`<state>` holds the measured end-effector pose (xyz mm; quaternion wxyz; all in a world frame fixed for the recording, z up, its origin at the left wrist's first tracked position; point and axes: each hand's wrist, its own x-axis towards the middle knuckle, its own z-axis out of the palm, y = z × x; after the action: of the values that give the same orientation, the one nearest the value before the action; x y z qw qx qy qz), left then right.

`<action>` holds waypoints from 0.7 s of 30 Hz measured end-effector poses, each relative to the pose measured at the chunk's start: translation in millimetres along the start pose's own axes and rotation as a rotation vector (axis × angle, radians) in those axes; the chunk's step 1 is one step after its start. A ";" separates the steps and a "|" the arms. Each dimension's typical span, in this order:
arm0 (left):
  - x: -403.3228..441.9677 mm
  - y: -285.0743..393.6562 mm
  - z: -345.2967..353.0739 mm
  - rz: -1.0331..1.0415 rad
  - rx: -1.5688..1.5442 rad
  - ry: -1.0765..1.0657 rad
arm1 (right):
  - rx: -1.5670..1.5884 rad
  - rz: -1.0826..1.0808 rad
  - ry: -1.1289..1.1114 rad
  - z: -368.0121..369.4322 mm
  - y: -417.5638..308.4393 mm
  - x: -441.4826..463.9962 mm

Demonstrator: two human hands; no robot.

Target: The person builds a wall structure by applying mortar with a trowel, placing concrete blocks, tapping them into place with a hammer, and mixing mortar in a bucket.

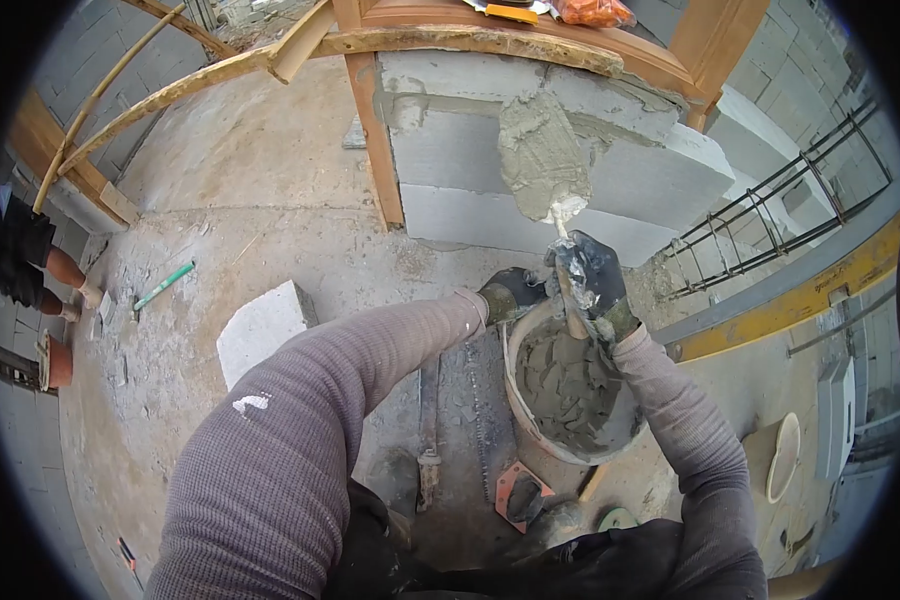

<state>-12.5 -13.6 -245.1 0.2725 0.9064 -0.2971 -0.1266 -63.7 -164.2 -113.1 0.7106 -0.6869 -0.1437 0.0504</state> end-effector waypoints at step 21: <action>-16.3 15.7 -19.3 -0.357 -0.730 -0.254 | -1.842 0.394 -0.570 -80.3 -105.0 -140.7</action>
<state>-25.3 -6.2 -219.3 0.5106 0.7648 -0.1026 -0.3794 -189.1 -284.7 -29.3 -0.1850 -0.9460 -0.1757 0.2000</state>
